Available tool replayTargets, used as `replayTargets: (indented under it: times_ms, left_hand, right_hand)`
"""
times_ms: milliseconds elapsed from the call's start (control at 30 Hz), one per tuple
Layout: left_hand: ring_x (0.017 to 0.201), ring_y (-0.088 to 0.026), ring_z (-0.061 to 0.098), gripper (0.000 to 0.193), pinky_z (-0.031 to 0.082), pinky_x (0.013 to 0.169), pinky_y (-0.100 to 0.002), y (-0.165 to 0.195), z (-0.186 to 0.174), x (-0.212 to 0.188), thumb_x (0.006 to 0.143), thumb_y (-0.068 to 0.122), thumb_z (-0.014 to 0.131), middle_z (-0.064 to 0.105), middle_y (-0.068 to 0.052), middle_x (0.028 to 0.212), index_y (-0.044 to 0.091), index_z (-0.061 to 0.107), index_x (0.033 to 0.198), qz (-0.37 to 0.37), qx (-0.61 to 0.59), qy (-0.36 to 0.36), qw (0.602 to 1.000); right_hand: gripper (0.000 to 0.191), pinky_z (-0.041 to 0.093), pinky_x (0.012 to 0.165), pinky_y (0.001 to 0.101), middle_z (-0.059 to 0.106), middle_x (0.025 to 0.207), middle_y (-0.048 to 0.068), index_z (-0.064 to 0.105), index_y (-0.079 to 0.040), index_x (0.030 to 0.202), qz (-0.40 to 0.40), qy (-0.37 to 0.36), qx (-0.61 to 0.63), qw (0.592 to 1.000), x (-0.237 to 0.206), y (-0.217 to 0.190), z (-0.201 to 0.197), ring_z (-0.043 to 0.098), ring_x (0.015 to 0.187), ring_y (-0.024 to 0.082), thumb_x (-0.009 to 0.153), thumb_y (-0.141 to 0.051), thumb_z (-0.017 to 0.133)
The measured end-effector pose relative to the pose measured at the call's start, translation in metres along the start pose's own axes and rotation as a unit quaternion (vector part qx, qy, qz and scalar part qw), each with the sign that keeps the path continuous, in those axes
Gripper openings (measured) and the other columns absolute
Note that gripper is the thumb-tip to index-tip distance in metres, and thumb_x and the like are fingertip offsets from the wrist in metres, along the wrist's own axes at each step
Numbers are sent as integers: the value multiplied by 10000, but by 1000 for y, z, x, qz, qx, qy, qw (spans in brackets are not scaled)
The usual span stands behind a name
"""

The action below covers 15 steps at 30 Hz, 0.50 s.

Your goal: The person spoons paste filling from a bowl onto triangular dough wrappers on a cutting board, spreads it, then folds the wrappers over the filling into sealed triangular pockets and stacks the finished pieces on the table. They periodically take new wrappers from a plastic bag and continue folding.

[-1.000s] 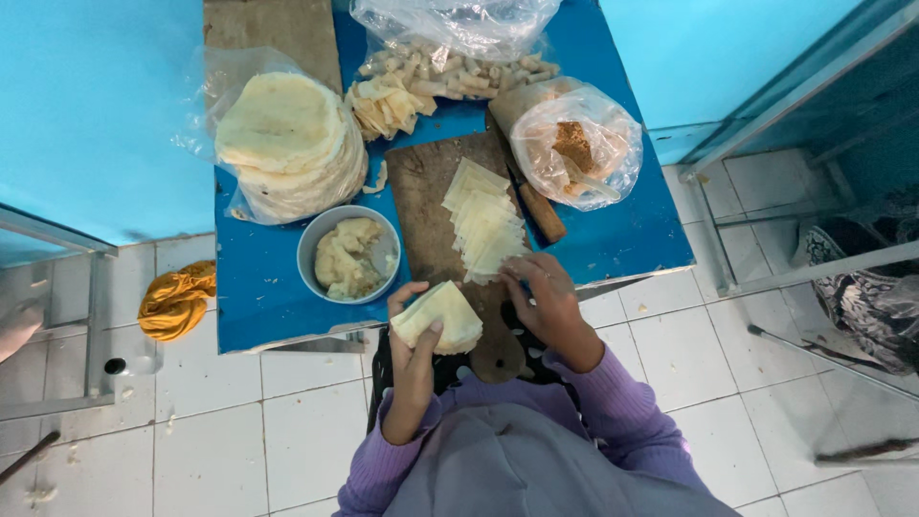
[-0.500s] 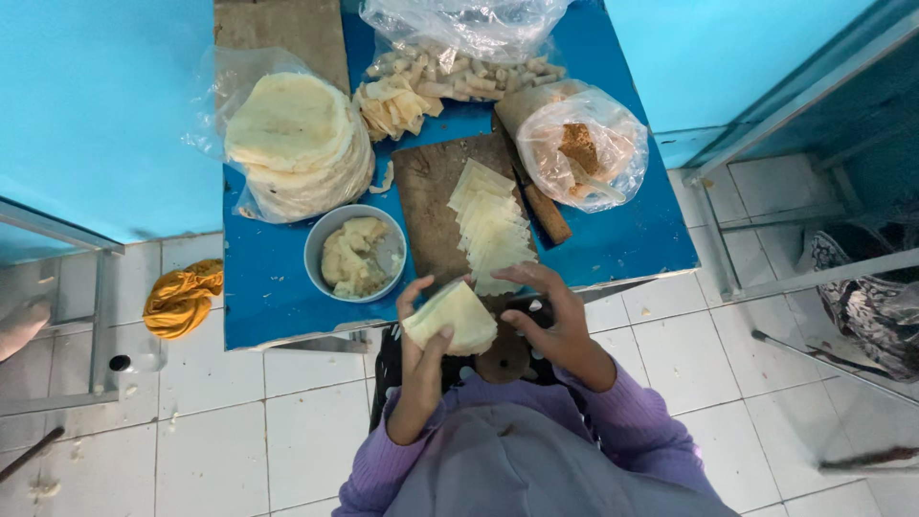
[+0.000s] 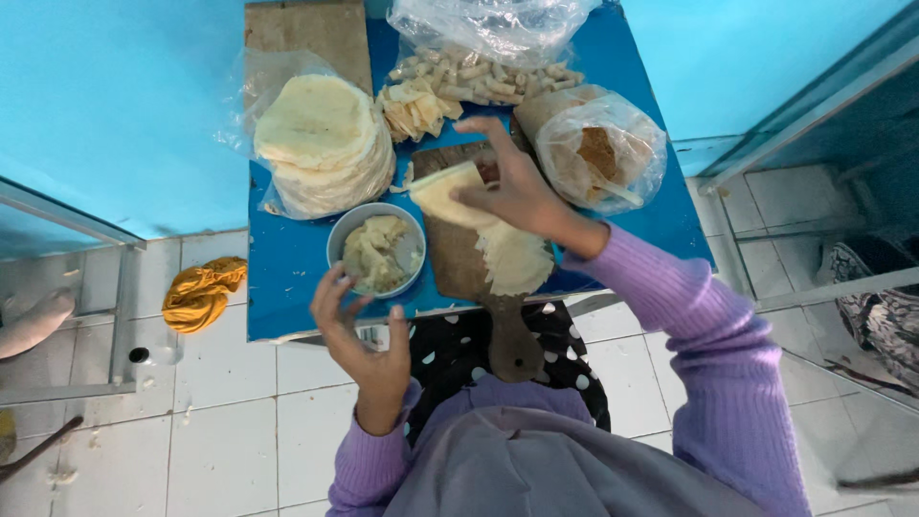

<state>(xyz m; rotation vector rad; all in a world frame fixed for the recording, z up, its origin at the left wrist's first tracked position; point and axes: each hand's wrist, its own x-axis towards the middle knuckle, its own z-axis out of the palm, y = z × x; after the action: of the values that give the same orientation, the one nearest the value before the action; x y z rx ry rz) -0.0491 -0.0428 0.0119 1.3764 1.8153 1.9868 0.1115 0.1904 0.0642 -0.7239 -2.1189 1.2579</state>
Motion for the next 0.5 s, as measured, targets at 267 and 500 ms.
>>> replayTargets:
  times_ms: [267, 500]
  left_hand:
    - [1455, -393, 424, 1298, 388, 1196, -458, -42, 15, 34, 634, 296, 1007, 353, -252, 1584, -27, 197, 1595, -29, 71, -33, 997]
    - [1450, -414, 402, 1219, 371, 1206, -517, -53, 26, 22, 646, 269, 1002, 351, -244, 1570, 54, 224, 1559, 63, 79, -13, 995]
  right_hand:
    - [851, 454, 812, 433, 583, 1069, 217, 346, -64, 1525, -123, 13, -266, 956, 71, 49, 18, 548, 938, 356, 809, -88, 807]
    - [507, 427, 874, 458, 572, 1038, 70, 770, -217, 1208, -228, -114, -336, 907, 7, -1, 25, 547, 1069, 296, 743, -21, 713]
